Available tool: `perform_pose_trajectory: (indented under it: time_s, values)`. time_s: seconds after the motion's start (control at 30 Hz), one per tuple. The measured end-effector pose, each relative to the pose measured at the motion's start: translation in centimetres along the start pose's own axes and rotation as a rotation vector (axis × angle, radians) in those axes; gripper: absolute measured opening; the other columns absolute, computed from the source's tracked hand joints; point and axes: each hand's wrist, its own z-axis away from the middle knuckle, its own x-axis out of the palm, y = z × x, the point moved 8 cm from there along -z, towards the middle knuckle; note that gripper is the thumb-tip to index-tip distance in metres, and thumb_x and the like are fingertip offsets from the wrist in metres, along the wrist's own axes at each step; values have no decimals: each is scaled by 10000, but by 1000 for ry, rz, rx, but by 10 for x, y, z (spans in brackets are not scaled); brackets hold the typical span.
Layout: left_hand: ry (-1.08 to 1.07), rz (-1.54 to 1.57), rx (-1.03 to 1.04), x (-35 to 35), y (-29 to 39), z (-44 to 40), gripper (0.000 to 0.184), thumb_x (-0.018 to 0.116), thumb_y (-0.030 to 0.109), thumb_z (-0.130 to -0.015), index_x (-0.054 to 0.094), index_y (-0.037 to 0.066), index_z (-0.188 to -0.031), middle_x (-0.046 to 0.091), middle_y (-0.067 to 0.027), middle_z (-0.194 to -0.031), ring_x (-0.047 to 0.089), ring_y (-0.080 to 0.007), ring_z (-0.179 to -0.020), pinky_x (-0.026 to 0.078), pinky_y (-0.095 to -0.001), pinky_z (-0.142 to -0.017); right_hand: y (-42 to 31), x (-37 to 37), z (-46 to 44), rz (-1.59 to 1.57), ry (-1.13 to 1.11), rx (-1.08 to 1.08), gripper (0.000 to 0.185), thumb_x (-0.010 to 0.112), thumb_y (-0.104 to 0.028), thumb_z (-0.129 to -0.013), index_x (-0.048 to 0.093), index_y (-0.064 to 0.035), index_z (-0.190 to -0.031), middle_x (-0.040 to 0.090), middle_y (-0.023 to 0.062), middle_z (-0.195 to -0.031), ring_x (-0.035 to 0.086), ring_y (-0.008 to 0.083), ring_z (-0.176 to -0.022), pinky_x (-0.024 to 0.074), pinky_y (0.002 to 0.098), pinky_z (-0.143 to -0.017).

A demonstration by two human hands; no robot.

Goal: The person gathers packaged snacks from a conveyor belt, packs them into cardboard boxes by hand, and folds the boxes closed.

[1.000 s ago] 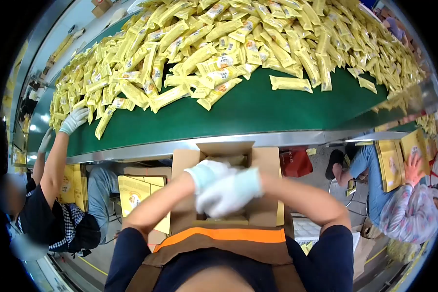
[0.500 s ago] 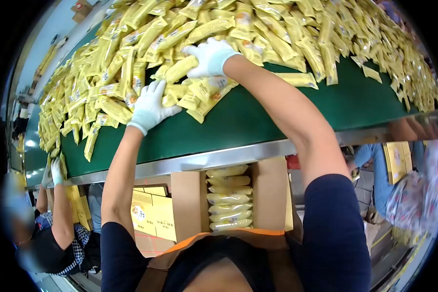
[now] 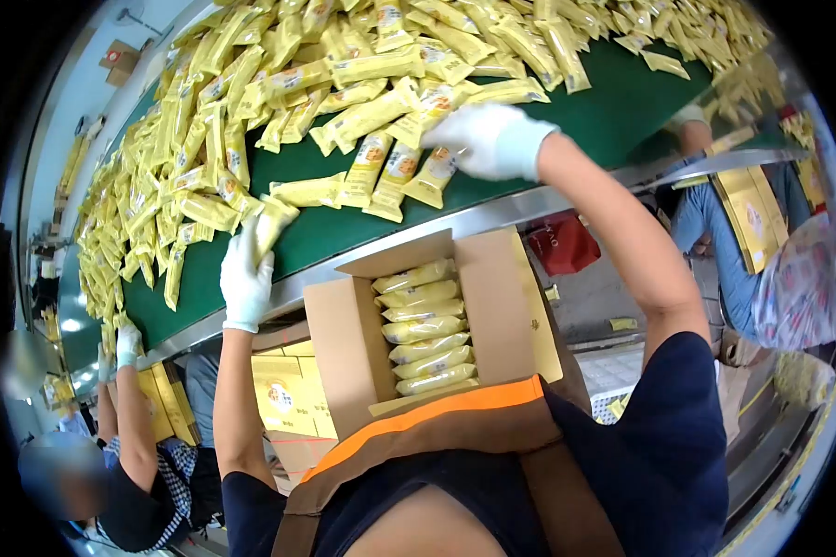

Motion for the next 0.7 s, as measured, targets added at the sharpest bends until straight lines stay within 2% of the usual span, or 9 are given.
perform_pose_trajectory:
  time_s: [0.07,0.13,0.2,0.27,0.33,0.47,0.63,0.67,0.7]
  values:
    - [316,204,75,-19,20,-13,615,661,79,-826,460,49,-1406,611,-169,-1169,617,-356,-995,499,-389,-895,-20,11,19,236,279,-132,390,661,-113,-758,636,-123,-1147,623,90,-1087,565,277,-1102,434,390,-975]
    - [271,388,136,-31,76,-41,555,612,85,-854,471,43,-1389,637,-166,-1101,630,-345,-970,508,-403,-864,-13,23,16,191,289,-92,285,689,-153,-736,630,-121,-1012,578,69,-968,556,267,-1004,426,397,-918]
    - [136,174,277,-12,119,-67,524,583,92,-836,498,54,-1352,634,-151,-1015,628,-346,-908,511,-421,-806,-15,23,12,96,201,-116,223,686,-162,-743,615,-116,-949,570,69,-918,564,277,-937,441,407,-864]
    - [-3,-87,312,22,115,-86,520,567,111,-816,513,79,-1332,621,-140,-961,622,-347,-880,502,-441,-760,-32,21,13,15,125,-157,196,693,-172,-743,576,-101,-884,578,84,-859,588,296,-855,469,417,-806]
    - [-115,2,119,36,72,-90,616,571,156,-855,410,110,-1447,628,-180,-1172,624,-370,-1002,508,-443,-843,-47,6,18,-39,205,-233,206,692,-173,-748,565,-101,-894,578,95,-876,590,295,-877,472,404,-810]
    - [-180,61,151,41,33,-76,675,625,284,-886,357,130,-1486,620,-200,-1182,614,-399,-1007,490,-460,-864,-53,4,-15,-8,327,-358,226,688,-122,-760,574,-94,-954,597,80,-951,602,276,-930,491,376,-795]
    - [-219,129,8,24,4,-48,736,703,287,-842,368,137,-1481,636,-226,-1173,631,-391,-1008,506,-441,-853,-44,40,-52,212,-350,17,464,693,-458,-673,701,-67,-923,660,148,-972,637,299,-945,506,411,-812]
    - [-182,172,-8,20,-1,-40,729,707,272,-839,379,128,-1474,645,-233,-1153,640,-389,-991,512,-436,-847,-43,37,-41,187,-407,36,494,659,-493,-703,696,-58,-934,672,150,-974,650,304,-894,509,399,-810]
    - [-221,255,-135,14,-4,-32,706,709,234,-834,399,94,-1452,660,-233,-1120,653,-384,-975,516,-420,-857,-37,39,-32,105,-262,42,487,670,-470,-707,686,-53,-958,673,155,-969,651,312,-877,509,401,-807]
